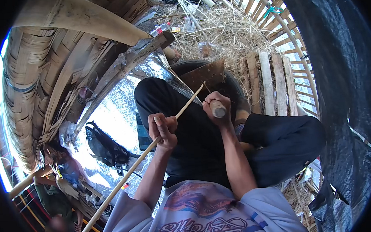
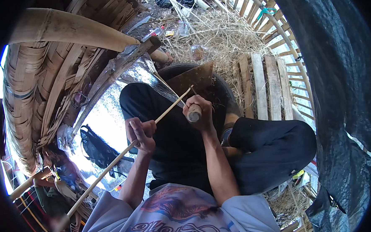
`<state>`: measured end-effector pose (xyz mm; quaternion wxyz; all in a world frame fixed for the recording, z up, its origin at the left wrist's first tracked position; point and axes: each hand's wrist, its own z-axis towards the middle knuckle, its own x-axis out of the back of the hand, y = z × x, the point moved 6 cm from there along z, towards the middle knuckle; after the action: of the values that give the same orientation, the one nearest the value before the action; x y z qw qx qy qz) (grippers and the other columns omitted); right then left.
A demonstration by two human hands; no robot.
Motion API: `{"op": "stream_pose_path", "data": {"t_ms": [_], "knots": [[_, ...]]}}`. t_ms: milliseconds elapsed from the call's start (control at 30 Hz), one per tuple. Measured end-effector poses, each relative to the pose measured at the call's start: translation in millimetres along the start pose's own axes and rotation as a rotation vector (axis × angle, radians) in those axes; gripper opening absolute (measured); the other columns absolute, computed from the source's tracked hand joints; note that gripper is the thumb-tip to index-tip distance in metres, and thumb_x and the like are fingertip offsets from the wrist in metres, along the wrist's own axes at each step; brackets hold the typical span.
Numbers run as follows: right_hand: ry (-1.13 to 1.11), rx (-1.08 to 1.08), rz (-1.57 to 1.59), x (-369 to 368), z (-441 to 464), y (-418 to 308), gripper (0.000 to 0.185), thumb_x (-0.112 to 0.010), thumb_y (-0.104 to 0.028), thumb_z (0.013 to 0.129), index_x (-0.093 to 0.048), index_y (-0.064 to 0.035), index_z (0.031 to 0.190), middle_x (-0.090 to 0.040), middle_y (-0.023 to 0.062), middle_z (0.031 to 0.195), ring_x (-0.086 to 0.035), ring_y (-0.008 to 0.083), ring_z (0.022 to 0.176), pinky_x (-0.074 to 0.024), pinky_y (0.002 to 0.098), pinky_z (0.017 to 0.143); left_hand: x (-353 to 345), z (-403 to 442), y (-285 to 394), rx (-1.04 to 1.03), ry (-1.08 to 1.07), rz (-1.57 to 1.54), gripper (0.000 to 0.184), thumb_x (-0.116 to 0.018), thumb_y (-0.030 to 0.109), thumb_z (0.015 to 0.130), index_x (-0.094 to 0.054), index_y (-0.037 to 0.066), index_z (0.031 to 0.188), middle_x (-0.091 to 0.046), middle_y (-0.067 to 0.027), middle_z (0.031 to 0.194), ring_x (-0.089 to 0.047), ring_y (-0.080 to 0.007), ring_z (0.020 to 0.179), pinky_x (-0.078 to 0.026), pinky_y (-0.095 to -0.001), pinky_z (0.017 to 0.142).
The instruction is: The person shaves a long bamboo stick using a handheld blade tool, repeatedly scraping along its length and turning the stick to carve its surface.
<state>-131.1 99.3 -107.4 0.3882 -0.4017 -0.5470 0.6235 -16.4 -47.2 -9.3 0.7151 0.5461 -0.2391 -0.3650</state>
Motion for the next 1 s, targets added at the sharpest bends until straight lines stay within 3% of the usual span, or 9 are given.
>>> {"op": "stream_pose_path", "data": {"t_ms": [67,333,467,667,767,867,1000], "knots": [[-0.014,0.090,-0.197,1,-4,20,0.013,-0.063,0.002,0.069,-0.052,-0.0044,0.070,-0.055,0.0051,0.063,-0.055,0.0119,0.059,-0.0444,0.0255,0.057,-1,3,-2,-0.012,-0.006,-0.008,0.028,-0.029,0.026,0.101,-0.036,0.004,0.085,-0.026,0.0023,0.049,-0.020,-0.0035,0.034,-0.020,-0.0224,0.036],[0.026,-0.011,0.040,4,8,-6,0.013,-0.062,0.004,0.071,-0.051,-0.0037,0.071,-0.056,0.0032,0.066,-0.052,0.0082,0.060,-0.0448,0.0246,0.058,5,-4,-5,0.003,0.047,-0.042,0.026,-0.029,0.024,0.101,-0.035,0.005,0.084,-0.025,0.0027,0.048,-0.020,-0.0036,0.034,-0.020,-0.0227,0.036],[0.098,-0.048,-0.006,17,11,20,0.013,-0.062,0.003,0.071,-0.051,-0.0039,0.071,-0.056,0.0030,0.066,-0.052,0.0085,0.061,-0.0443,0.0241,0.059,1,2,-3,-0.021,0.010,-0.030,0.026,-0.028,0.024,0.101,-0.035,0.005,0.084,-0.024,0.0027,0.048,-0.020,-0.0038,0.035,-0.020,-0.0231,0.036],[0.017,-0.002,-0.034,8,18,11,0.013,-0.062,0.003,0.071,-0.051,-0.0039,0.070,-0.055,0.0015,0.064,-0.051,0.0076,0.062,-0.0429,0.0231,0.061,2,-2,-5,-0.007,0.027,-0.033,0.026,-0.028,0.024,0.101,-0.035,0.005,0.084,-0.024,0.0031,0.047,-0.020,-0.0041,0.035,-0.019,-0.0232,0.036],[0.030,-0.121,0.018,13,28,24,0.012,-0.062,0.003,0.071,-0.052,-0.0035,0.070,-0.055,0.0008,0.065,-0.050,0.0068,0.062,-0.0430,0.0229,0.061,3,-1,-5,-0.006,0.029,-0.037,0.026,-0.028,0.024,0.101,-0.035,0.005,0.084,-0.025,0.0032,0.047,-0.020,-0.0040,0.035,-0.019,-0.0231,0.036],[0.008,-0.070,0.100,11,22,5,0.012,-0.063,0.003,0.071,-0.053,-0.0033,0.070,-0.055,0.0008,0.066,-0.050,0.0062,0.062,-0.0428,0.0227,0.060,5,1,-6,0.007,0.020,-0.046,0.026,-0.029,0.025,0.101,-0.035,0.005,0.084,-0.026,0.0032,0.048,-0.020,-0.0039,0.035,-0.018,-0.0229,0.036],[-0.026,-0.085,-0.075,11,26,19,0.012,-0.063,0.001,0.071,-0.052,-0.0041,0.069,-0.055,0.0022,0.066,-0.051,0.0073,0.062,-0.0439,0.0231,0.061,-5,5,-4,-0.018,-0.062,-0.033,0.025,-0.029,0.026,0.101,-0.036,0.004,0.090,-0.028,0.0017,0.047,-0.020,-0.0041,0.035,-0.019,-0.0222,0.036]]}}
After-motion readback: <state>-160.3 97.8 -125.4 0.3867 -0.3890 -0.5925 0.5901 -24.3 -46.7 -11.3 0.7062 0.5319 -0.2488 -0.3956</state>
